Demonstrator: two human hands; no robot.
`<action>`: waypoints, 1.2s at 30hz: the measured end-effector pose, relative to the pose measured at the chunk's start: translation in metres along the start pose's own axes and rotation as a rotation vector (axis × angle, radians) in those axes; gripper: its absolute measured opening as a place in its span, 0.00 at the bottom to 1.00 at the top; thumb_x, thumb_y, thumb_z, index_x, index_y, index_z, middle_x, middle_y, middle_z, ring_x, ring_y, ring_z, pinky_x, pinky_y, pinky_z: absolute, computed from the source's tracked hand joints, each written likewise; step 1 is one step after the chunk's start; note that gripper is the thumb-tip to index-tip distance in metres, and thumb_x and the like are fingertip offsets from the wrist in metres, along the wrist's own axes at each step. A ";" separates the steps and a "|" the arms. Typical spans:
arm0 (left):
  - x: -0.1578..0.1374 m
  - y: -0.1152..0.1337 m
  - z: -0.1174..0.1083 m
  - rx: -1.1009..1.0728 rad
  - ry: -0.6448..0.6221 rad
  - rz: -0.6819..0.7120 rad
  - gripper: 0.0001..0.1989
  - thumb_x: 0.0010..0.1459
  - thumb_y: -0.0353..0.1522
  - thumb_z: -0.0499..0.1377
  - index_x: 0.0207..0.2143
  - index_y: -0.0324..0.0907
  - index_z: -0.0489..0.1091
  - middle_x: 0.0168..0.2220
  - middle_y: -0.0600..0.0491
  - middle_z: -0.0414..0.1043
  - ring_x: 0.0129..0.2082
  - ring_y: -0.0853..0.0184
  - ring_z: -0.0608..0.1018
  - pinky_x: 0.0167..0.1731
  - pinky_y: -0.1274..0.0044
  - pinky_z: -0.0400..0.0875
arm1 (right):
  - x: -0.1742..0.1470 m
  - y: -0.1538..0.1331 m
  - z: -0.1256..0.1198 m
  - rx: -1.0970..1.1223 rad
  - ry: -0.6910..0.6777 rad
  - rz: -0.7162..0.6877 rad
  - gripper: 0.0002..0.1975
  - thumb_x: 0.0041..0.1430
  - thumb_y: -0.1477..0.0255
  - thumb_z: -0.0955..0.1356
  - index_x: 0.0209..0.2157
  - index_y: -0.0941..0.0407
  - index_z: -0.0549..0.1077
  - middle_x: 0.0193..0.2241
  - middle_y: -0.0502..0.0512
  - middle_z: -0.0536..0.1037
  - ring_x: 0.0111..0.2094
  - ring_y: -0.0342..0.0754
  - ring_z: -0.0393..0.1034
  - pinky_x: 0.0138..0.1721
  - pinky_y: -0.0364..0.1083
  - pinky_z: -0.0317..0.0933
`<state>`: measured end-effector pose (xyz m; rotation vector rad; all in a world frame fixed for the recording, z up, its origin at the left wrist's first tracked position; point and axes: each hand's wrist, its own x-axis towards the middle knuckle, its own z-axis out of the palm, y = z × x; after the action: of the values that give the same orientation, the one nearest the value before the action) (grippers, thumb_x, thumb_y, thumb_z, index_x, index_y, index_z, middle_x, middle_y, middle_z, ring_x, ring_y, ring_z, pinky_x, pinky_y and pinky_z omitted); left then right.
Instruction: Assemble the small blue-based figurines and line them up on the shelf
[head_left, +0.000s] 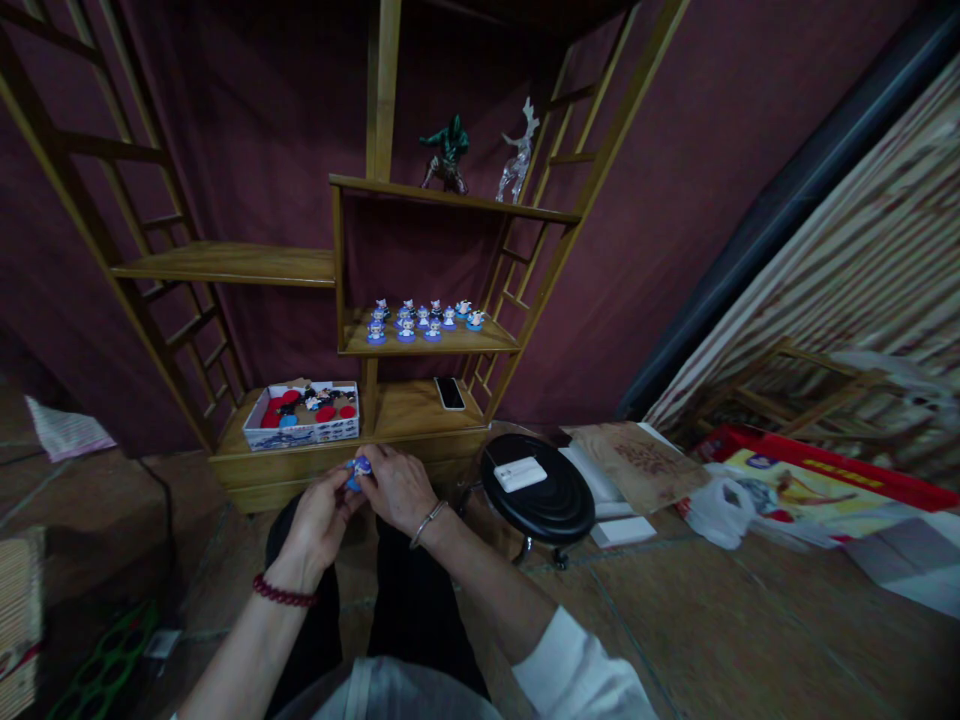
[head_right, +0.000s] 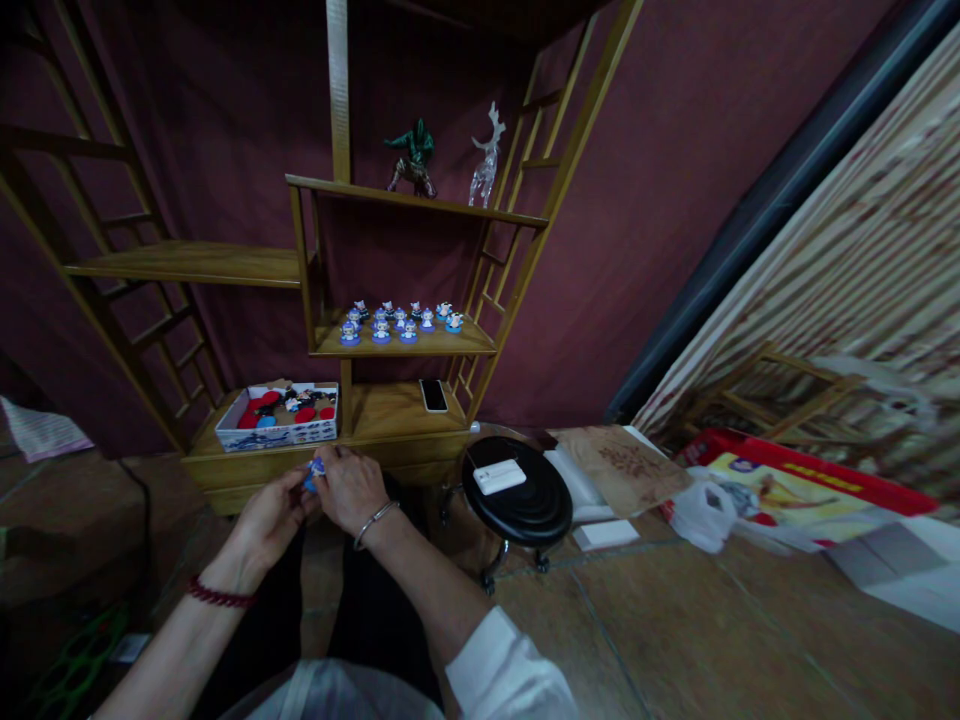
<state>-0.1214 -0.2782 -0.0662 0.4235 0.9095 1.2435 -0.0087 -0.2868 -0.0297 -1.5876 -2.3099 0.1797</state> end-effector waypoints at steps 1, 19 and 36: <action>0.000 0.000 0.000 -0.002 0.002 -0.001 0.07 0.50 0.20 0.51 0.28 0.33 0.69 0.25 0.51 0.71 0.23 0.73 0.73 0.27 0.79 0.71 | 0.000 0.000 0.000 0.001 0.003 0.004 0.10 0.57 0.69 0.59 0.41 0.53 0.62 0.38 0.53 0.72 0.40 0.46 0.66 0.39 0.43 0.55; 0.006 -0.005 0.007 0.016 -0.002 -0.023 0.08 0.51 0.20 0.51 0.28 0.33 0.69 0.25 0.51 0.71 0.22 0.73 0.73 0.25 0.81 0.70 | 0.001 0.010 0.002 -0.019 0.004 0.030 0.10 0.57 0.70 0.59 0.42 0.53 0.62 0.37 0.53 0.71 0.40 0.46 0.67 0.38 0.43 0.56; 0.020 0.012 0.006 -0.030 0.080 -0.018 0.08 0.52 0.20 0.50 0.26 0.33 0.68 0.26 0.49 0.71 0.25 0.71 0.74 0.28 0.77 0.73 | 0.030 0.017 0.009 0.077 -0.015 -0.062 0.12 0.58 0.71 0.59 0.44 0.53 0.62 0.41 0.53 0.69 0.40 0.45 0.65 0.39 0.43 0.57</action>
<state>-0.1233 -0.2552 -0.0610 0.3436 0.9593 1.2634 -0.0061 -0.2518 -0.0368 -1.4805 -2.3317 0.2629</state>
